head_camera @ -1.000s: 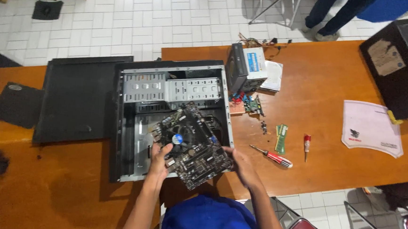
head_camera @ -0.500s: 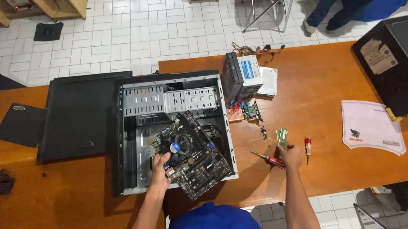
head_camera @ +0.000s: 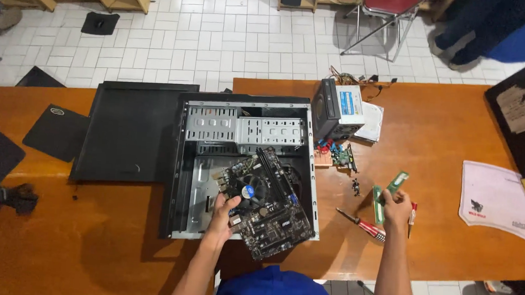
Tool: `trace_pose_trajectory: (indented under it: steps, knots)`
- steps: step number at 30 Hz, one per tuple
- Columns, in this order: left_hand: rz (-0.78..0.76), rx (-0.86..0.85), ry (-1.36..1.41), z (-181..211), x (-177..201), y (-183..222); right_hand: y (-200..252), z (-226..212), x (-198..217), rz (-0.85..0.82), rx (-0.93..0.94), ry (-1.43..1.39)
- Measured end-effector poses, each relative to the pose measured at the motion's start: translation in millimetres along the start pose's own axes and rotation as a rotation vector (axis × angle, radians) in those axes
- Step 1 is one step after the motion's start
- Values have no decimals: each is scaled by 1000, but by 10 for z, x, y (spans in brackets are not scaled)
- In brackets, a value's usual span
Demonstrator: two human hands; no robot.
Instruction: The person is installing a motherboard into a computer case, carefully aligning it with the internal components and the back panel.
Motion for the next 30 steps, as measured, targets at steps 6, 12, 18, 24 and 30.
trace_pose_trajectory:
  steps: [6, 12, 18, 24, 30]
  knots:
    - [-118, -127, -149, -68, 10, -145, 847, -1533, -393, -327, -225, -508]
    - [-148, -62, -191, 221, -333, 297, 1623, -2052, -899, -681, -285, -605]
    - [-317, -220, -165, -702, 371, -882, 1775, -2440, -1323, -783, -107, -408]
    - [-306, -184, -206, -445, 98, -474, 1927, -3252, -1370, -781, 48, 60]
    - [-279, -82, -275, 230, -410, 400, 1850, -2804, -1523, -776, 45, 144]
Point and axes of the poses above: each hand's wrist, its own y-axis away from the middle knuckle, its own x-axis out of the back of the hand, z = x × y, the point moved 4 cm from there along -y, towards the middle knuckle, and after that the axes turned 1 degree about x, right-handed, at the moved point
